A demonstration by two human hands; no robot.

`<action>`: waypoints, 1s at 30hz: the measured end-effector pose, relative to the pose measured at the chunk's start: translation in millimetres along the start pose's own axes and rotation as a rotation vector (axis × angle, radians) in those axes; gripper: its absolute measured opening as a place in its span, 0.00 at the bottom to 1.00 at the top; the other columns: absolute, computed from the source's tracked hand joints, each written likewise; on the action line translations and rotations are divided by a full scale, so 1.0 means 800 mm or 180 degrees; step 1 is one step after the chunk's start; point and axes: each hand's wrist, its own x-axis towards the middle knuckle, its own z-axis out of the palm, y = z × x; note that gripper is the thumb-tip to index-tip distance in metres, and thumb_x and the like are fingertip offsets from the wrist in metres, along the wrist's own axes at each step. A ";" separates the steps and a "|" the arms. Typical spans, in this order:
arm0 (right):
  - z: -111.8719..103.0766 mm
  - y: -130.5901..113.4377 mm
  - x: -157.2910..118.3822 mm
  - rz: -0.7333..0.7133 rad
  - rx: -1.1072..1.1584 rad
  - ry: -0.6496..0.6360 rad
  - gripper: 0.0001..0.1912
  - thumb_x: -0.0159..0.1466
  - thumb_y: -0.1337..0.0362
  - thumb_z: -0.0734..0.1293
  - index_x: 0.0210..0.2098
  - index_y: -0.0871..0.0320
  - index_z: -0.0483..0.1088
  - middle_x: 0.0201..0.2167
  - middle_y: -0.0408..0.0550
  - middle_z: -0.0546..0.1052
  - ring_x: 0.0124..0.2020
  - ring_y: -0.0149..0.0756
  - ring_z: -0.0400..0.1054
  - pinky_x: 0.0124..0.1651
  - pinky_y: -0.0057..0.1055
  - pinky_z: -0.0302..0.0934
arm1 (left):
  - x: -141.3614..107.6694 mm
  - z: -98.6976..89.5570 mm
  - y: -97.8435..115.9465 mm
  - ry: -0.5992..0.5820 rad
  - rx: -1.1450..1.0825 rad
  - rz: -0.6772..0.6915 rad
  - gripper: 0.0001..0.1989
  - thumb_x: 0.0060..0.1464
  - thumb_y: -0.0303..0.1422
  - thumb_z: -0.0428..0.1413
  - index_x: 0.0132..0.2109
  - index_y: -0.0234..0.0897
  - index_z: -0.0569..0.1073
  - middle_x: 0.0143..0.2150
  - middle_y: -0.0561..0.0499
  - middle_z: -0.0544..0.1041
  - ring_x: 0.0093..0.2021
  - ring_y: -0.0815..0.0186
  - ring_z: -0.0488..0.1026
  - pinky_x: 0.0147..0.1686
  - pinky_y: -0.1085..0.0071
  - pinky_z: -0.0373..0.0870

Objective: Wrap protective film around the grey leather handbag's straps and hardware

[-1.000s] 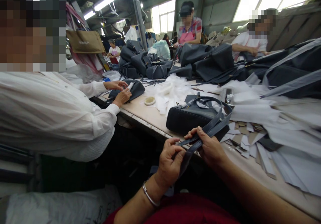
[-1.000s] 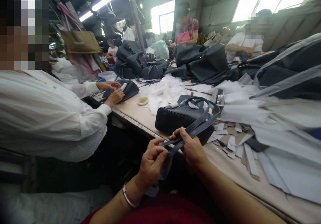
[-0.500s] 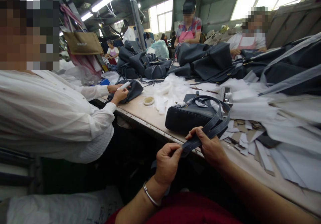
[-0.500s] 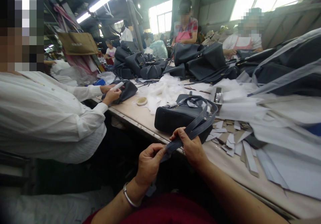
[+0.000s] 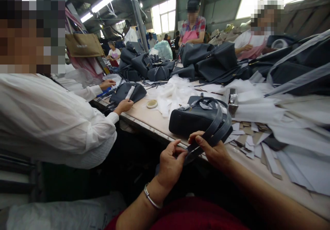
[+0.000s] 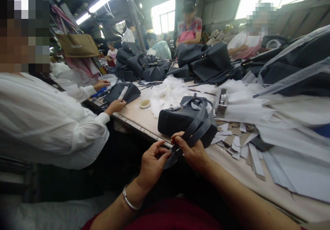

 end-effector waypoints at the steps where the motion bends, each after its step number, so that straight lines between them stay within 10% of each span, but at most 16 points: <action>1: 0.002 0.002 0.000 0.0032 0.0022 -0.0046 0.18 0.68 0.49 0.63 0.39 0.55 0.76 0.34 0.48 0.79 0.37 0.41 0.73 0.42 0.37 0.68 | 0.000 0.001 0.002 0.0007 0.0019 0.0094 0.22 0.53 0.28 0.62 0.55 0.39 0.72 0.35 0.52 0.82 0.34 0.66 0.79 0.41 0.68 0.77; 8: 0.007 0.020 -0.002 0.0493 0.0491 -0.0501 0.26 0.64 0.42 0.64 0.49 0.55 0.77 0.52 0.54 0.77 0.55 0.51 0.69 0.61 0.50 0.58 | 0.008 0.007 0.022 0.0068 -0.0007 0.0431 0.20 0.55 0.29 0.60 0.55 0.39 0.70 0.37 0.50 0.81 0.38 0.65 0.80 0.43 0.69 0.77; 15: -0.024 -0.005 0.029 0.1331 0.1932 -0.0130 0.22 0.65 0.45 0.65 0.35 0.57 0.78 0.36 0.52 0.80 0.42 0.47 0.76 0.51 0.46 0.68 | 0.013 0.008 0.019 0.0132 0.0063 0.0617 0.17 0.55 0.29 0.61 0.51 0.37 0.71 0.35 0.52 0.81 0.34 0.67 0.79 0.39 0.71 0.77; 23: 0.002 0.000 0.019 0.1562 0.2647 0.0458 0.17 0.63 0.49 0.69 0.30 0.57 0.74 0.31 0.48 0.78 0.35 0.40 0.75 0.46 0.42 0.70 | 0.000 0.012 0.000 0.0094 0.0040 0.0562 0.10 0.56 0.29 0.60 0.46 0.37 0.75 0.36 0.50 0.81 0.35 0.66 0.79 0.41 0.69 0.78; 30: 0.026 0.022 -0.003 0.1551 0.2959 0.0651 0.15 0.63 0.52 0.70 0.32 0.57 0.71 0.16 0.34 0.59 0.14 0.24 0.49 0.18 0.24 0.52 | -0.031 0.012 -0.025 0.0027 0.0195 0.0587 0.11 0.55 0.29 0.62 0.46 0.37 0.76 0.36 0.50 0.81 0.35 0.67 0.78 0.41 0.69 0.77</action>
